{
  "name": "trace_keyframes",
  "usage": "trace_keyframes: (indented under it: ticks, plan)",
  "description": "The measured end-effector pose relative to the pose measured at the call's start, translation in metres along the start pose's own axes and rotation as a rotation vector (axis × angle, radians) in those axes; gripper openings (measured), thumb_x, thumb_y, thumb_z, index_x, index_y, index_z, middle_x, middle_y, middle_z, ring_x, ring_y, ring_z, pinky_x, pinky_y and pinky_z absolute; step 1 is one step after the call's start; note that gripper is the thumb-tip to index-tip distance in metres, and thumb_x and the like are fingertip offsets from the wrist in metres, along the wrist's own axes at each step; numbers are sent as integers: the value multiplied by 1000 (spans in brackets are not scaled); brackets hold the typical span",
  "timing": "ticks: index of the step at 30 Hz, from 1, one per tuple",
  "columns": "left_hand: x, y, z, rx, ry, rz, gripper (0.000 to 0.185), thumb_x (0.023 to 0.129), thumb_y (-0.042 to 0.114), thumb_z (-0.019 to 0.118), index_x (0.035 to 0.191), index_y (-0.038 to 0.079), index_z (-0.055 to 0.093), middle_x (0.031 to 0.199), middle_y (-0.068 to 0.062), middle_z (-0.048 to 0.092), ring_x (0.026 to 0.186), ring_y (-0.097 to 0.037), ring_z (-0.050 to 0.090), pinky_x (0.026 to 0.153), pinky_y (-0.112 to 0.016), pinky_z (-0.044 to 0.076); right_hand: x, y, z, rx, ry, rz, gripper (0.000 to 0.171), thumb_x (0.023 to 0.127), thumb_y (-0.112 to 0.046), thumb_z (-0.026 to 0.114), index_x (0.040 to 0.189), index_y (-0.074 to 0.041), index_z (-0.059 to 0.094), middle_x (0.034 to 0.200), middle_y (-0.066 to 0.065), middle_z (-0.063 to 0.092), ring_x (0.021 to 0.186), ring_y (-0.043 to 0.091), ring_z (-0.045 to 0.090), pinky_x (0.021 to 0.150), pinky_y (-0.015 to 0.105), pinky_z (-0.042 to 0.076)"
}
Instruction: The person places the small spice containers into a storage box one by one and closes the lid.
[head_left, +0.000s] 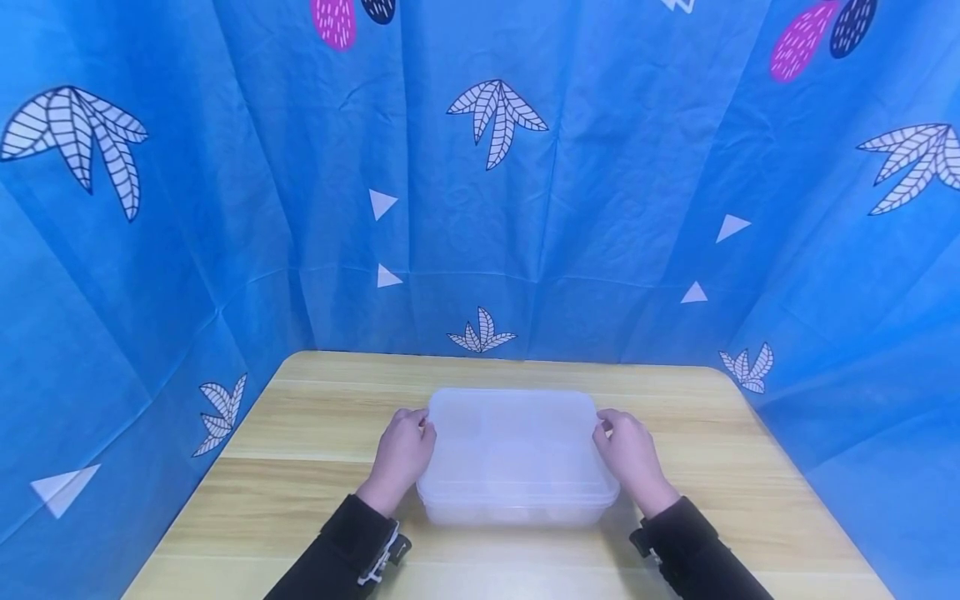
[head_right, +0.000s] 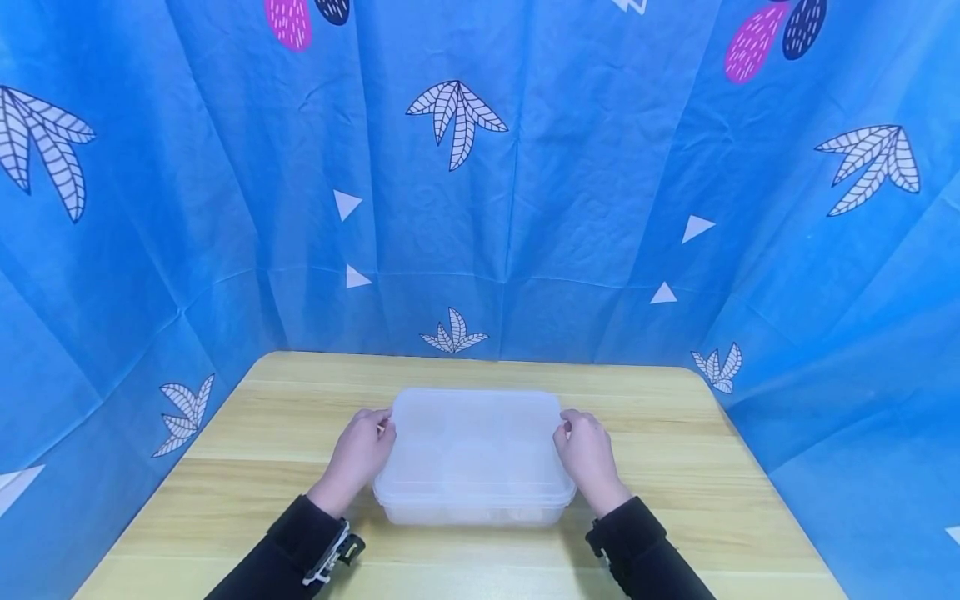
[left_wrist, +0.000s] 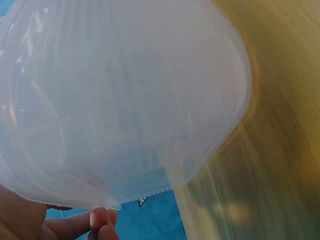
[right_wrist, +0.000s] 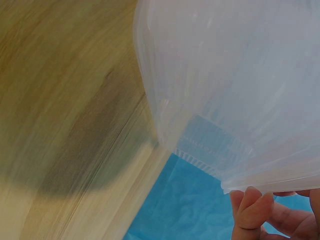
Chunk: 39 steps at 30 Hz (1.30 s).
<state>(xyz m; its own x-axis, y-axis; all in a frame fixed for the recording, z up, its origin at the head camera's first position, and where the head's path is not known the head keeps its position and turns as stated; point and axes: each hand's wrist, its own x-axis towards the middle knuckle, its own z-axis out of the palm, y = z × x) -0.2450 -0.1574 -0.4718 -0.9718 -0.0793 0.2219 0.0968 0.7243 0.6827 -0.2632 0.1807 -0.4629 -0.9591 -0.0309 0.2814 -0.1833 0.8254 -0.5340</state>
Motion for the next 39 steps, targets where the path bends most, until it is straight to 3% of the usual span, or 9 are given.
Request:
trace_keyframes:
  ticks: [13,28,39]
  plan:
    - [0,0,-1,-3,11,0,37,100,12,55,128,-12,60,117,-23,61,101,-33,64,88,-46,56,0,2,0,10,-17,28,35,94,-8,57,123,11,63,105,22,68,94,37,66,78,48,57]
    - [-1,1,-7,-14,17,-14,38,100,14,54,128,-12,59,116,-22,61,98,-33,66,82,-44,58,1,6,-4,16,-4,21,36,95,-12,57,123,9,63,107,23,68,96,39,65,82,51,55]
    - [-3,-1,-6,-10,15,-9,37,101,14,53,127,-11,61,117,-23,62,100,-34,65,85,-46,56,-1,6,-4,29,-25,44,37,96,-13,57,124,10,62,106,22,68,93,38,66,79,50,56]
